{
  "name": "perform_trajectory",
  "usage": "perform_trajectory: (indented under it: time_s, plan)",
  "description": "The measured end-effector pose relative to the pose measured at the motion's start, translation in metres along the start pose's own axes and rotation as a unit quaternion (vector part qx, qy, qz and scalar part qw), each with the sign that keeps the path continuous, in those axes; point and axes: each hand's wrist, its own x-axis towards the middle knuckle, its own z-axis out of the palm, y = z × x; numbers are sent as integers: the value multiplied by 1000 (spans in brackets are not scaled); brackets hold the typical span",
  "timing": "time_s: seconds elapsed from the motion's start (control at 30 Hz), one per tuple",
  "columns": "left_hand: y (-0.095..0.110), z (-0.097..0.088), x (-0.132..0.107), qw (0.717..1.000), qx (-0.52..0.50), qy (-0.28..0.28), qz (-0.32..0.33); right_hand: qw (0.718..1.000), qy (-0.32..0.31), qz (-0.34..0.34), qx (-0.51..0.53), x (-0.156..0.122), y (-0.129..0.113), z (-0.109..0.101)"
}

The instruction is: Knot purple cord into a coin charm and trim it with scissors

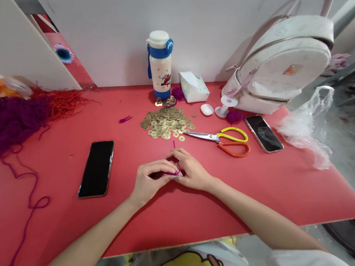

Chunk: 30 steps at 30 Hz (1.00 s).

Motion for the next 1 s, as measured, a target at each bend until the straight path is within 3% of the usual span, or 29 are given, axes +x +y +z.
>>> perform_trajectory:
  time_s: [0.13,0.27,0.5,0.83,1.0]
  plan:
    - [-6,-3,2,998,34,42,-38,1000,2,18,21,0,-1,-4]
    - [-11,-6,6,991,52,79,-92,992,37,44,113,-1,-2,-7]
    - [-12,-6,10,985,51,95,-131,923,86,115,358,-1,-10,-10]
    - [-14,-8,8,987,81,85,-108,933,103,116,325,1,-16,-19]
    - [-13,-8,8,988,87,83,-101,934,148,110,307,1,-12,-22]
